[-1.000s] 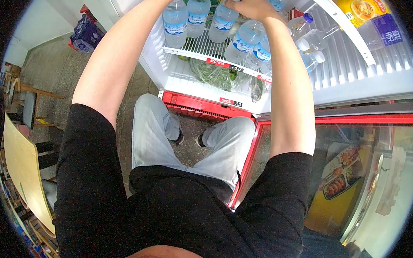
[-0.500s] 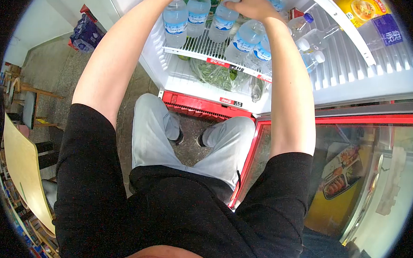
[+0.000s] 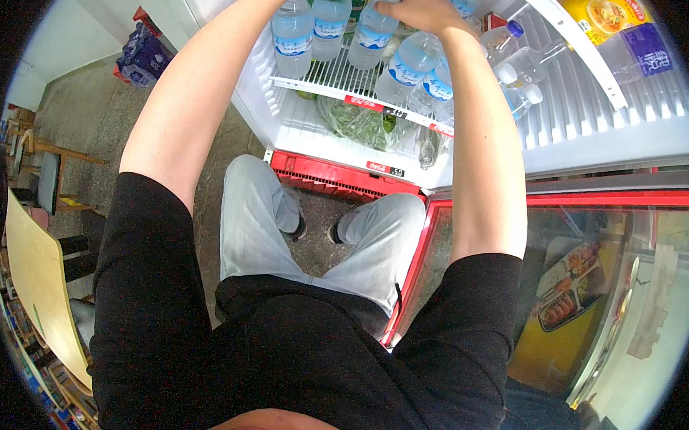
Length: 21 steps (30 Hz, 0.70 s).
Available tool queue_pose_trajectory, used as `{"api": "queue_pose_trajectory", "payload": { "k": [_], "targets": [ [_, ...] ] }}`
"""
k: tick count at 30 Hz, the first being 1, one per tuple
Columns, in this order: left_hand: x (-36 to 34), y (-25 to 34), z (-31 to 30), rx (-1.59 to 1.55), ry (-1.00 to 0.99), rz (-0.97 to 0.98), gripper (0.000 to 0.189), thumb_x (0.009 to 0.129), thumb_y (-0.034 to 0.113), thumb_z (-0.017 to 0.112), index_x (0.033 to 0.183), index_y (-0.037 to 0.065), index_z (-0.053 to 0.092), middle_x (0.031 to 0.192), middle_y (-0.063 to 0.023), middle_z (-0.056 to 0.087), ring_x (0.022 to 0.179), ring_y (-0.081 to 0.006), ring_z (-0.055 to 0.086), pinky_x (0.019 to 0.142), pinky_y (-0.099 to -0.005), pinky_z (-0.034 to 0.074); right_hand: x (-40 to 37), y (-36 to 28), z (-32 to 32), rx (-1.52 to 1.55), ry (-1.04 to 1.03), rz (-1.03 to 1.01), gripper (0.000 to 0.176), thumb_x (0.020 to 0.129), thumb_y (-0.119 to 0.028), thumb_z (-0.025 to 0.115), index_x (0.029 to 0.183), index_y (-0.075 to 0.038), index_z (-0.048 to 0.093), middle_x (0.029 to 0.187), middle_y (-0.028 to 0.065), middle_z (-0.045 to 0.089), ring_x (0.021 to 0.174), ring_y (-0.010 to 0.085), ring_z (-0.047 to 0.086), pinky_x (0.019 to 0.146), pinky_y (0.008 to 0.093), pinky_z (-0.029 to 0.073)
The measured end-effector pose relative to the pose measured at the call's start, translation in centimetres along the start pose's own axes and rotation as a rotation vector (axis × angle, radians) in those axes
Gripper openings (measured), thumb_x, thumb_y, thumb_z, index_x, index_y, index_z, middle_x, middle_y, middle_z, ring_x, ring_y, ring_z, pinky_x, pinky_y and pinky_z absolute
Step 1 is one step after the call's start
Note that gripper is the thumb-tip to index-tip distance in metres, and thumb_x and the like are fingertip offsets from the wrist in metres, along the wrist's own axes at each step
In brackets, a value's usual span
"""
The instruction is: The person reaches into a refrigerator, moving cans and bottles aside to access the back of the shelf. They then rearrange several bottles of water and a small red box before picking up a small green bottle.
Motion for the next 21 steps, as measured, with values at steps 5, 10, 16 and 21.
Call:
{"api": "queue_pose_trajectory", "payload": {
  "k": [5,10,16,21],
  "targets": [
    [-0.1,0.0,0.0,-0.008,-0.001,0.007,0.043,0.078,0.035,0.071,0.096,-0.004,0.076,0.096,-0.0269,0.074,0.093,-0.0381,0.073,0.084,-0.0454,0.057,-0.1,-0.1,-0.1,-0.014,0.009,0.017,0.055,0.083,-0.036,0.072,0.125,0.000,0.065,0.115,0.0315,0.070,0.113,0.0457,0.067,0.097,0.0490,0.052],
    [0.3,-0.2,0.2,0.008,-0.004,0.030,0.043,0.078,0.035,0.071,0.095,-0.004,0.076,0.095,-0.0267,0.074,0.092,-0.0385,0.073,0.084,-0.0459,0.057,-0.1,-0.2,-0.1,0.000,0.006,0.002,0.054,0.083,-0.036,0.071,0.125,-0.002,0.066,0.116,0.0306,0.070,0.113,0.0456,0.067,0.097,0.0490,0.052],
    [0.1,0.0,0.0,0.005,-0.001,0.016,0.042,0.078,0.035,0.071,0.094,-0.003,0.076,0.094,-0.0262,0.074,0.091,-0.0381,0.073,0.083,-0.0457,0.057,-0.3,-0.5,-0.3,-0.007,0.012,0.011,0.054,0.083,-0.035,0.071,0.125,-0.001,0.066,0.116,0.0311,0.070,0.113,0.0456,0.067,0.098,0.0488,0.052],
    [-0.2,0.0,-0.2,-0.036,0.009,0.011,0.043,0.078,0.036,0.070,0.093,-0.004,0.076,0.093,-0.0260,0.074,0.090,-0.0374,0.073,0.082,-0.0456,0.056,-0.1,-0.2,-0.1,-0.006,0.018,0.007,0.055,0.083,-0.035,0.071,0.126,-0.001,0.065,0.115,0.0315,0.070,0.113,0.0454,0.067,0.098,0.0485,0.052]
  ]
}}
Point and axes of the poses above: each hand's wrist, its own x-axis towards the middle knuckle, its own z-axis out of the palm, y = z × x, the point moved 5 cm from there along x, towards the middle knuckle
